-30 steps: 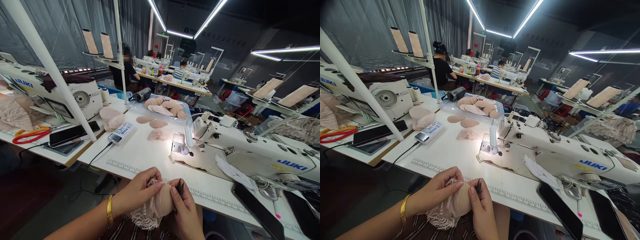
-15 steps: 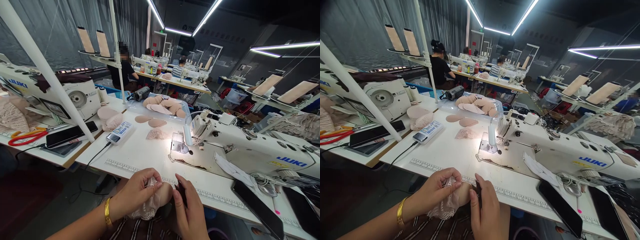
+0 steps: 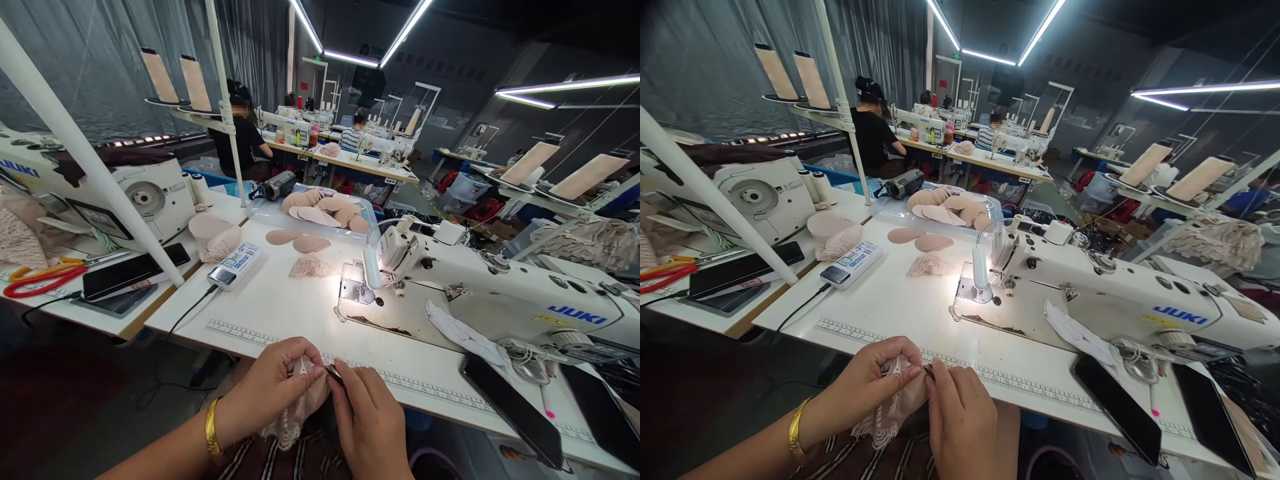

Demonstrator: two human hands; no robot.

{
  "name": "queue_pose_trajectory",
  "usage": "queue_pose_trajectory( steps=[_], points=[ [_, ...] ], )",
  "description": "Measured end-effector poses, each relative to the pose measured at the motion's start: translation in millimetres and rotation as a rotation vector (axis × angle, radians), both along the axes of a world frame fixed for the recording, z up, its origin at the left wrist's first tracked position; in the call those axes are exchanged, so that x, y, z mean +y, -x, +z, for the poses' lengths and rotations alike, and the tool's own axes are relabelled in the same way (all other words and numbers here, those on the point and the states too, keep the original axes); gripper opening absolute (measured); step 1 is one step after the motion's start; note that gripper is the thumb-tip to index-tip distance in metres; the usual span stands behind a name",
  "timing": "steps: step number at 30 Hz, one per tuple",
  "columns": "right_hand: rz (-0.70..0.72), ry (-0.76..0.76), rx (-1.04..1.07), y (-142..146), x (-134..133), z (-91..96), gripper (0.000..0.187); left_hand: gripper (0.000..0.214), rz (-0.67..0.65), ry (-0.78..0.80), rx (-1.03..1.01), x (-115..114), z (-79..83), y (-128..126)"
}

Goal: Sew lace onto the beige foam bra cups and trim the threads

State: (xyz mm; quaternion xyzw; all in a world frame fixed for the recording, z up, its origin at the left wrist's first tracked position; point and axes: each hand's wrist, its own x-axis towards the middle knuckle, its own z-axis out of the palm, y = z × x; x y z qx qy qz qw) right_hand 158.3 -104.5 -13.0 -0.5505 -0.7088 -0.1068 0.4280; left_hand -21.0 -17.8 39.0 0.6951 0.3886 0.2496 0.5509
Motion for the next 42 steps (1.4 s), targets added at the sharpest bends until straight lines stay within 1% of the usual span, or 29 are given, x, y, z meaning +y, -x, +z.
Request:
queue_pose_trajectory(
  steps=[6, 15, 20, 23, 24, 26, 28, 31, 32, 34, 36, 38, 40, 42],
  points=[
    [0.005, -0.007, -0.029, -0.6, 0.4, -0.6, 0.022, 0.022, -0.004, 0.014, 0.003, 0.8, -4.1, 0.7],
    [0.018, -0.078, -0.083, 2.1, 4.3, 4.8, 0.026, 0.025, 0.009, 0.078, -0.031, 2.7, -6.2, -0.8],
    [0.045, -0.057, -0.159, 1.0, 5.5, 8.6, 0.028, 0.024, 0.02, 0.129, -0.048, 3.2, -6.3, -2.2],
    [0.056, -0.031, -0.132, 1.7, 5.4, 6.1, 0.03, 0.024, 0.024, 0.134, -0.06, 3.2, -7.5, -1.9],
    [0.066, -0.01, -0.088, 2.1, 5.1, 4.6, 0.03, 0.024, 0.021, 0.128, -0.063, 3.5, -7.8, -1.5],
    [0.084, 0.068, 0.063, 2.2, 3.9, 2.3, 0.027, 0.024, 0.015, 0.114, -0.065, 4.6, -7.9, -0.3],
    [0.091, 0.223, 0.266, 0.7, 2.8, 2.7, 0.025, 0.023, -0.005, 0.097, -0.069, 6.3, -7.6, 1.1],
    [0.144, 0.536, 0.521, -4.6, 3.3, 8.4, 0.022, 0.023, -0.077, 0.064, -0.064, 8.7, -6.8, 2.9],
    [0.171, 0.607, 0.582, -6.6, 4.2, 10.5, 0.024, 0.022, -0.105, 0.044, -0.063, 9.3, -6.5, 3.4],
    [0.204, 0.668, 0.667, -9.8, 6.2, 12.8, 0.035, 0.02, -0.146, 0.003, -0.057, 10.1, -5.7, 4.2],
    [0.199, 0.672, 0.698, -11.0, 7.4, 11.7, 0.039, 0.018, -0.179, -0.024, -0.022, 10.3, -4.6, 4.8],
    [0.168, 0.644, 0.663, -10.3, 6.9, 8.1, 0.034, 0.019, -0.179, -0.044, 0.051, 10.1, -3.6, 5.2],
    [0.118, 0.548, 0.541, -8.7, 5.3, 4.0, 0.024, 0.02, -0.145, -0.066, 0.108, 9.7, -2.9, 5.5],
    [0.066, 0.4, 0.362, -6.8, 3.9, 1.2, 0.021, 0.021, -0.107, -0.077, 0.118, 9.4, -2.8, 5.5]
  ],
)
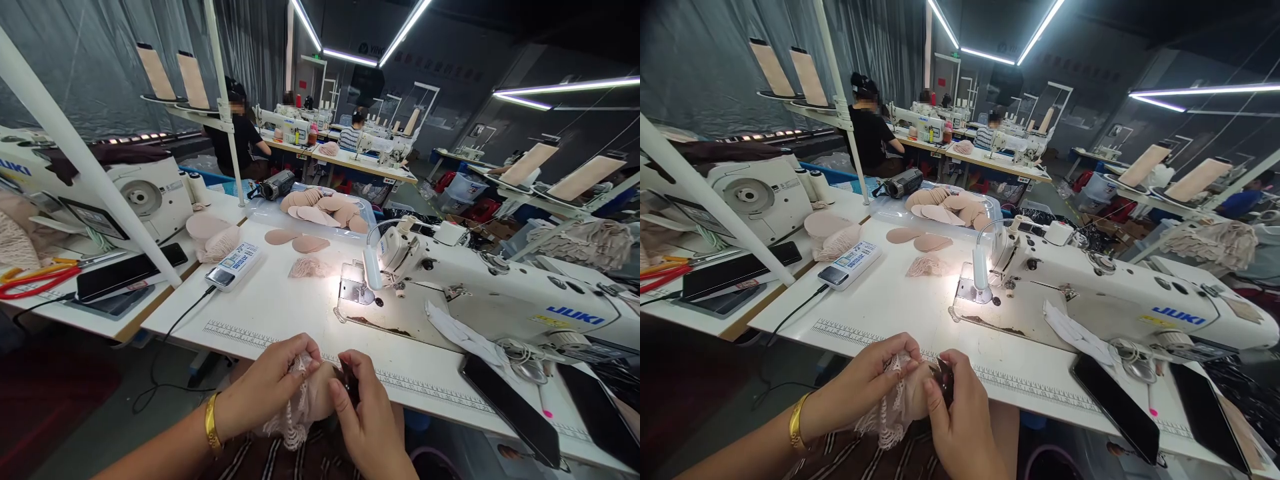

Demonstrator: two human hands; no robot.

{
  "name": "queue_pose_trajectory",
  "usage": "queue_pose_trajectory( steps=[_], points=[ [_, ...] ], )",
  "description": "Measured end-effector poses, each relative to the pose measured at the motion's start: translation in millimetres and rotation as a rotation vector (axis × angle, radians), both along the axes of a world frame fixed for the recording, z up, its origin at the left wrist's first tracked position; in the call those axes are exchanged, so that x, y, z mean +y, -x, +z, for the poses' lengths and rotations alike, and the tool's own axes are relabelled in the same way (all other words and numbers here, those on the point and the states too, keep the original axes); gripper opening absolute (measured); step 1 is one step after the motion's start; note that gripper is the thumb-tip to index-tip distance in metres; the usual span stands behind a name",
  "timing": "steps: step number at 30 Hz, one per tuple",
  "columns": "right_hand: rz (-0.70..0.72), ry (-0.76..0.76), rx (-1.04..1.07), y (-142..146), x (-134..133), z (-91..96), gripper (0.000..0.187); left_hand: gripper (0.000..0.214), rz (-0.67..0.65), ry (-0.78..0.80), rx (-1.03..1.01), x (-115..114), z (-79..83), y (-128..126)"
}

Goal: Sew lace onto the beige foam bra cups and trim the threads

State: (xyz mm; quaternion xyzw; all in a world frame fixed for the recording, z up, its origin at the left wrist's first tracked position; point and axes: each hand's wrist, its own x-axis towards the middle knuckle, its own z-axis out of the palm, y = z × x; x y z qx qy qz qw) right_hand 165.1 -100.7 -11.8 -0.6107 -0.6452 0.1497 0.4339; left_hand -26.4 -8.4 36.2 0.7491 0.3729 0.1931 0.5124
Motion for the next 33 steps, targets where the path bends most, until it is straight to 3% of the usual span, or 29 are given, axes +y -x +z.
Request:
queue_pose_trajectory(
  steps=[3, 6, 33],
  points=[
    [-0.032, -0.216, -0.246, 3.1, 0.2, -1.0, 0.017, 0.021, 0.016, 0.01, -0.02, -0.2, -1.0, -0.5],
    [-0.079, -0.307, -0.369, 5.9, 2.2, 0.0, 0.019, 0.022, 0.019, 0.014, -0.045, -0.1, -2.1, -1.5],
    [-0.086, -0.381, -0.484, 7.9, 2.9, 2.7, 0.02, 0.027, 0.049, 0.07, -0.063, -3.8, -1.2, -2.4]
  ],
)
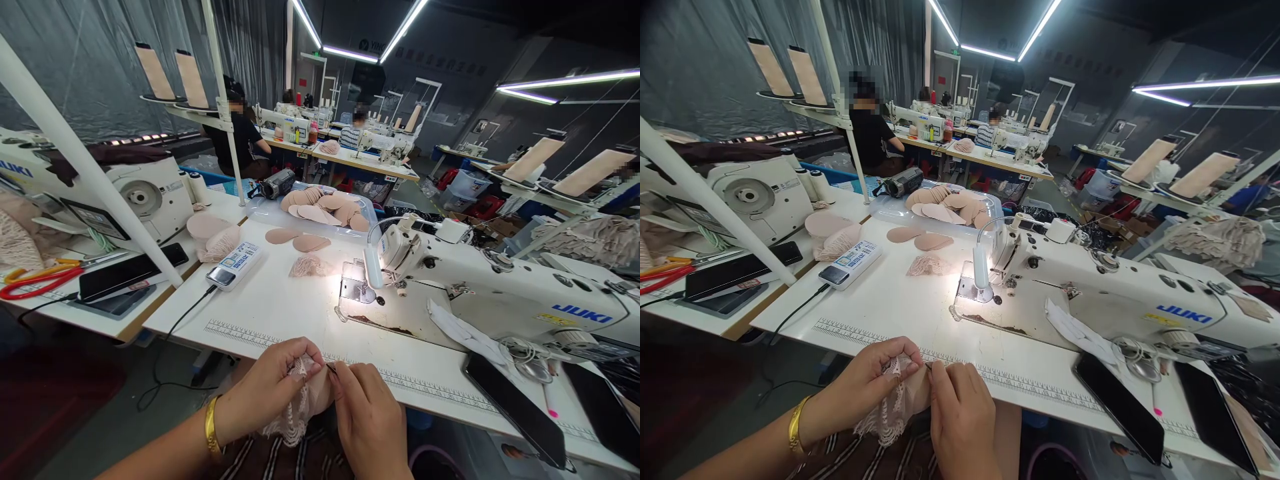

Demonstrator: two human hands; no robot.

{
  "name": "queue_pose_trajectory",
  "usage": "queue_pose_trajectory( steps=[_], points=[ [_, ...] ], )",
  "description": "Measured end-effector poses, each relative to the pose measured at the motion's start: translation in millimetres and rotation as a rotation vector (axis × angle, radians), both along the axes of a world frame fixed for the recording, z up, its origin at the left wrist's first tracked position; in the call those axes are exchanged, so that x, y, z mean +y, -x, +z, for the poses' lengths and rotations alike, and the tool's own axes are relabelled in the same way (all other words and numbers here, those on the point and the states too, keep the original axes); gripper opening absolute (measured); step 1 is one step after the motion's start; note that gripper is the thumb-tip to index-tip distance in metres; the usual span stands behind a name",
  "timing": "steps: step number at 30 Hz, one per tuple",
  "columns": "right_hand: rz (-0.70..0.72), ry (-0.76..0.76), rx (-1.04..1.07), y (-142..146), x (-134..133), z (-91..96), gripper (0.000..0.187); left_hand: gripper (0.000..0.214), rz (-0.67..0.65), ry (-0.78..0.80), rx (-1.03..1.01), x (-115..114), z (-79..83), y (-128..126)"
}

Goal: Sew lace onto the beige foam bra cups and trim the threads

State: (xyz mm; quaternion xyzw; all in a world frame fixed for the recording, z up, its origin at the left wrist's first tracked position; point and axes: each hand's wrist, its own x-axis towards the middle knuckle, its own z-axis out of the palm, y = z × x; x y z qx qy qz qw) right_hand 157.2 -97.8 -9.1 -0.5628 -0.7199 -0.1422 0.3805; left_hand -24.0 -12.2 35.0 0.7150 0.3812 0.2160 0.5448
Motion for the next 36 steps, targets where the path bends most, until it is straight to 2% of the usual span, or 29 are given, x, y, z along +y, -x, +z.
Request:
queue_pose_trajectory(
  steps=[9, 17, 22, 26, 30, 33, 36],
  points=[
    [0.016, 0.024, 0.015, -2.1, -1.4, -3.8, 0.022, 0.029, 0.0, -0.007, -0.002, 0.0, -0.1, -1.4],
    [0.01, -0.014, 0.003, -0.1, -1.1, 1.4, 0.023, 0.034, 0.011, 0.087, -0.024, -1.4, 1.1, -2.7],
    [0.022, 0.005, -0.046, -1.6, 0.9, -4.0, 0.026, 0.032, 0.018, 0.105, -0.046, 0.1, -0.6, -4.0],
    [0.052, 0.032, -0.015, -2.0, 2.1, -10.1, 0.027, 0.03, -0.005, 0.116, -0.044, -0.6, -2.7, -4.4],
    [0.062, 0.061, 0.083, -1.7, 1.2, -7.0, 0.021, 0.03, -0.01, 0.093, -0.033, -1.4, -3.6, -2.8],
    [0.103, 0.194, 0.322, -3.5, -0.6, -0.2, 0.021, 0.03, -0.035, 0.09, -0.031, -0.4, -2.4, -0.9],
    [0.22, 0.49, 0.601, -8.8, -1.5, 4.9, 0.025, 0.027, -0.062, 0.048, -0.071, 1.9, 0.2, 0.4]
  ],
)
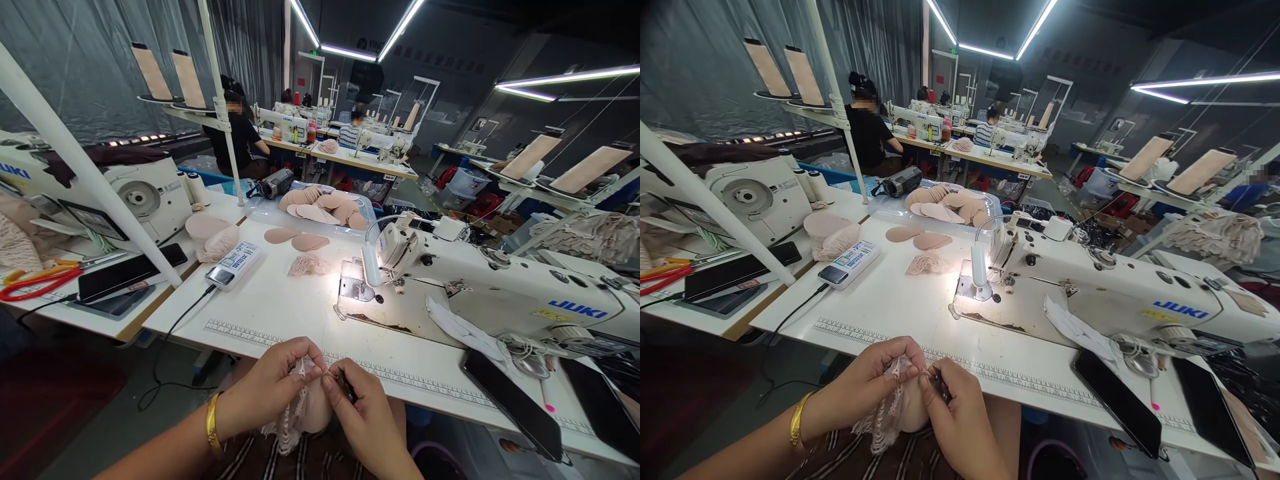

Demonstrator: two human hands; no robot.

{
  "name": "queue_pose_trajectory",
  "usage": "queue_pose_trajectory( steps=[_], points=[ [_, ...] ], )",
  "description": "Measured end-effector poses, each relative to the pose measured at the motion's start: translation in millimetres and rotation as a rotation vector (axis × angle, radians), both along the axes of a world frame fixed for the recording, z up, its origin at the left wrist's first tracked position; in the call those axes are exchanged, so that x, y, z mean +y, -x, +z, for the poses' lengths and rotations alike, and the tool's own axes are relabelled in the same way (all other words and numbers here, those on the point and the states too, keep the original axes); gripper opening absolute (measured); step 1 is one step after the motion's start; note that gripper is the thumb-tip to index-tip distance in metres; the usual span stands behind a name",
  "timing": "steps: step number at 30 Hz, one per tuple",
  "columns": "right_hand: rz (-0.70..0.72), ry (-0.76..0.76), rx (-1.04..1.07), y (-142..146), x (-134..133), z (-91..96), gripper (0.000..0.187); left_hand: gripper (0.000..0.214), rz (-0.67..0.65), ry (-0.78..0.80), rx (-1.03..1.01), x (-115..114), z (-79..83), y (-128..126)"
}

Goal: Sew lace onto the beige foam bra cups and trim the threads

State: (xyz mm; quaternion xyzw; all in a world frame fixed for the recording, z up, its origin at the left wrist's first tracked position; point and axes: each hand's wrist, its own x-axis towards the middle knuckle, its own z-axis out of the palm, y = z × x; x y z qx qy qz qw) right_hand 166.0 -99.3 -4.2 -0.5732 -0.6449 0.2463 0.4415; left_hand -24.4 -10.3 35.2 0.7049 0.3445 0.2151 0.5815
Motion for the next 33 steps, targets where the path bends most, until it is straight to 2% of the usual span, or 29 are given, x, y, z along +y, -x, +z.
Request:
queue_pose_trajectory(
  steps=[3, 6, 9, 12, 16, 18, 22, 33],
  points=[
    [0.06, 0.191, 0.22, -6.5, 0.4, 2.0, 0.039, 0.023, -0.01, -0.03, -0.046, 2.0, 1.6, 0.6],
    [0.063, 0.259, 0.325, -8.5, 1.0, 2.4, 0.041, 0.021, -0.065, 0.037, -0.045, 2.7, 1.4, -0.4],
    [0.041, 0.269, 0.306, -5.4, 0.2, 0.5, 0.04, 0.021, -0.076, 0.014, 0.023, 2.6, 0.5, -2.9],
    [-0.025, 0.135, 0.159, -2.3, -1.9, -3.9, 0.022, 0.022, -0.028, -0.025, 0.051, 2.4, 0.0, -4.9],
    [-0.124, -0.21, -0.214, -1.2, -3.9, -8.2, 0.018, 0.022, 0.013, -0.003, 0.046, 2.1, -0.3, -4.7],
    [-0.143, -0.312, -0.361, -1.0, -3.6, -8.3, 0.014, 0.021, 0.025, -0.012, 0.057, 2.1, -0.6, -4.3],
    [-0.17, -0.384, -0.497, 0.0, -1.6, -6.3, 0.016, 0.021, 0.027, -0.025, 0.052, 2.6, -1.5, -4.5],
    [-0.209, -0.484, -0.57, 2.9, -0.1, -7.9, 0.014, 0.027, 0.027, 0.048, 0.048, 1.8, -0.9, -6.4]
  ],
)
